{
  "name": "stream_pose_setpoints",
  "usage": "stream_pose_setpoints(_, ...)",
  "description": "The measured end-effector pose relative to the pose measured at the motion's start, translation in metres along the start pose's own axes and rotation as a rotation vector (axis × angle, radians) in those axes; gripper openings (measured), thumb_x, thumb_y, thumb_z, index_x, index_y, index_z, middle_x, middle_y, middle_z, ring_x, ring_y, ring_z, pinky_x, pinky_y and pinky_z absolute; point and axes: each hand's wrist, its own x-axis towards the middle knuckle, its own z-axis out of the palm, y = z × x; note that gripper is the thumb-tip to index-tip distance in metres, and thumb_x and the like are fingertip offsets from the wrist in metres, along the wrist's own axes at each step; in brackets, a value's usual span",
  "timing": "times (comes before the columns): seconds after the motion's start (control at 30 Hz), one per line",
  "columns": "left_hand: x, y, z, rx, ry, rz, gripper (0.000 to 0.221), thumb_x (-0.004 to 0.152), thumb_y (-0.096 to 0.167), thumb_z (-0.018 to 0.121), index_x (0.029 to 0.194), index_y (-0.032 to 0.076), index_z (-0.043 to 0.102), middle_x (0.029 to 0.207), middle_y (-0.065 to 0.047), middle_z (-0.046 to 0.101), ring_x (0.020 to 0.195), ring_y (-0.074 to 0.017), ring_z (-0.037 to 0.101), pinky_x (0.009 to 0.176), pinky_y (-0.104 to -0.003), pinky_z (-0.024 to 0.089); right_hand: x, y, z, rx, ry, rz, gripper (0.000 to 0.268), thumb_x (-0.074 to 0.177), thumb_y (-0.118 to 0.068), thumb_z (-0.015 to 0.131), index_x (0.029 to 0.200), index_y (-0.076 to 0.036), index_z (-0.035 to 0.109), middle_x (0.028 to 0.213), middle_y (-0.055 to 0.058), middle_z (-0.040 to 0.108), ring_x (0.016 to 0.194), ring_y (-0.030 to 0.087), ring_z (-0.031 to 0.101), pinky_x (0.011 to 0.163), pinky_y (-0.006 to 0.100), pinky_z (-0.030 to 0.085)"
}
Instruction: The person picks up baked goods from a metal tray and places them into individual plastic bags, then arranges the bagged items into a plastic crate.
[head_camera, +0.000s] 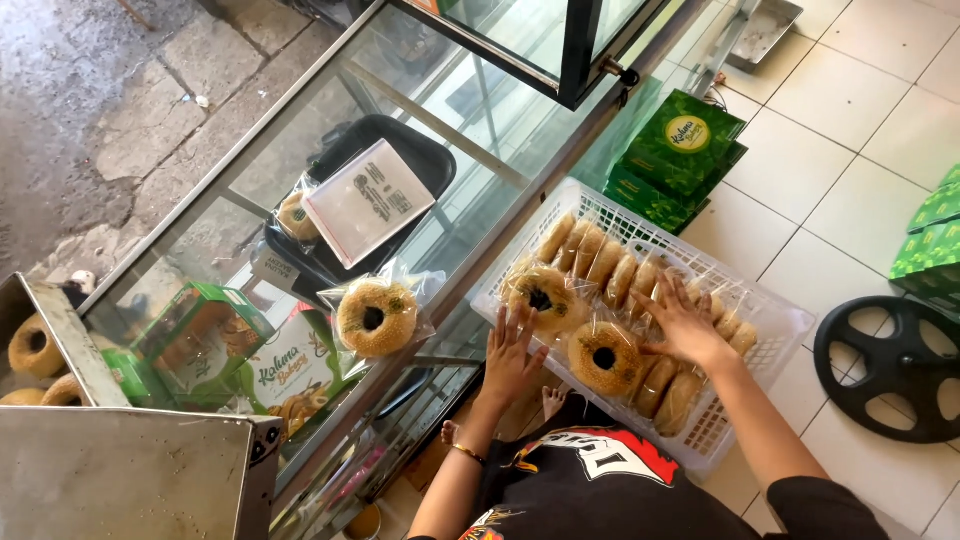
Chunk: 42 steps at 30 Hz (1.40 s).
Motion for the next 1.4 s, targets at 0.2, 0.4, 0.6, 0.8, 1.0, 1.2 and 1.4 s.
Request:
stream_pose_setpoints(0.2,0.000,-0.001,0.000,0.011,-0.004,0.030,0.072,0.102,0.052,0.050,0.164,0.025,0.028,0.173,-0.003,0.009,0.160,-0.0303,-0.002,0.124,-0.060,0.013,-0.008,-0.004,-0.001,0.051,-0.041,0.064,0.106,0.084,-0.052,0.075,0.161,-0.046,0.002,0.170,0.002,-0.025,0.158,0.026,-0.017,0.124,0.063,-0.002)
stream_pose_setpoints(0.4,0.002,-0.002,-0.002,0.018,-0.032,0.060,0.071,0.103,0.054,0.046,0.165,0.025,0.025,0.174,-0.004,0.007,0.160,-0.0298,-0.002,0.123,-0.062,0.013,-0.053,0.019,0.040,0.056,-0.045,0.202,0.122,0.079,-0.055,0.083,0.160,-0.043,-0.007,0.170,0.011,-0.020,0.158,0.033,-0.013,0.124,0.063,-0.003)
stream_pose_setpoints(0.6,0.000,-0.006,-0.003,0.025,-0.048,0.084,0.072,0.104,0.057,0.042,0.165,0.024,0.023,0.174,-0.007,0.007,0.160,-0.0314,0.000,0.121,-0.065,0.013,-0.075,0.002,0.082,0.039,-0.033,0.414,0.124,0.080,-0.035,0.083,0.163,-0.040,-0.010,0.171,0.017,-0.012,0.159,0.037,-0.010,0.124,0.064,-0.003)
stream_pose_setpoints(0.8,0.001,-0.009,-0.002,0.027,-0.032,0.117,0.073,0.104,0.058,0.041,0.165,0.023,0.022,0.173,-0.008,0.008,0.160,-0.0322,0.000,0.120,-0.066,0.015,-0.058,0.009,0.108,0.059,0.150,0.426,0.108,0.086,-0.008,0.061,0.163,-0.039,-0.008,0.171,0.019,-0.012,0.157,0.041,-0.008,0.121,0.068,-0.001)
stream_pose_setpoints(1.0,0.003,-0.011,0.000,0.051,-0.057,0.120,0.073,0.104,0.059,0.039,0.165,0.023,0.019,0.173,-0.008,0.007,0.159,-0.0320,-0.003,0.119,-0.067,0.015,-0.051,-0.001,0.095,0.181,0.064,0.449,0.111,0.086,0.012,0.049,0.162,-0.043,-0.010,0.171,0.015,-0.024,0.156,0.040,-0.021,0.120,0.068,0.003)
stream_pose_setpoints(1.2,0.004,-0.011,-0.002,0.065,-0.065,0.114,0.073,0.104,0.060,0.037,0.165,0.024,0.019,0.173,-0.008,0.005,0.159,-0.0316,-0.004,0.119,-0.067,0.017,-0.064,-0.016,0.055,0.271,-0.055,0.479,0.121,0.083,0.003,0.065,0.160,-0.043,-0.015,0.169,0.011,-0.027,0.153,0.037,-0.026,0.122,0.066,-0.003)
stream_pose_setpoints(1.4,0.003,-0.011,-0.002,0.078,-0.078,0.098,0.073,0.104,0.060,0.037,0.165,0.024,0.019,0.173,-0.007,0.004,0.159,-0.0310,-0.005,0.119,-0.068,0.017,-0.063,-0.039,0.014,0.196,0.029,0.443,0.081,0.098,-0.059,0.053,0.163,-0.039,0.009,0.170,0.014,-0.016,0.155,0.035,-0.016,0.126,0.059,-0.004)
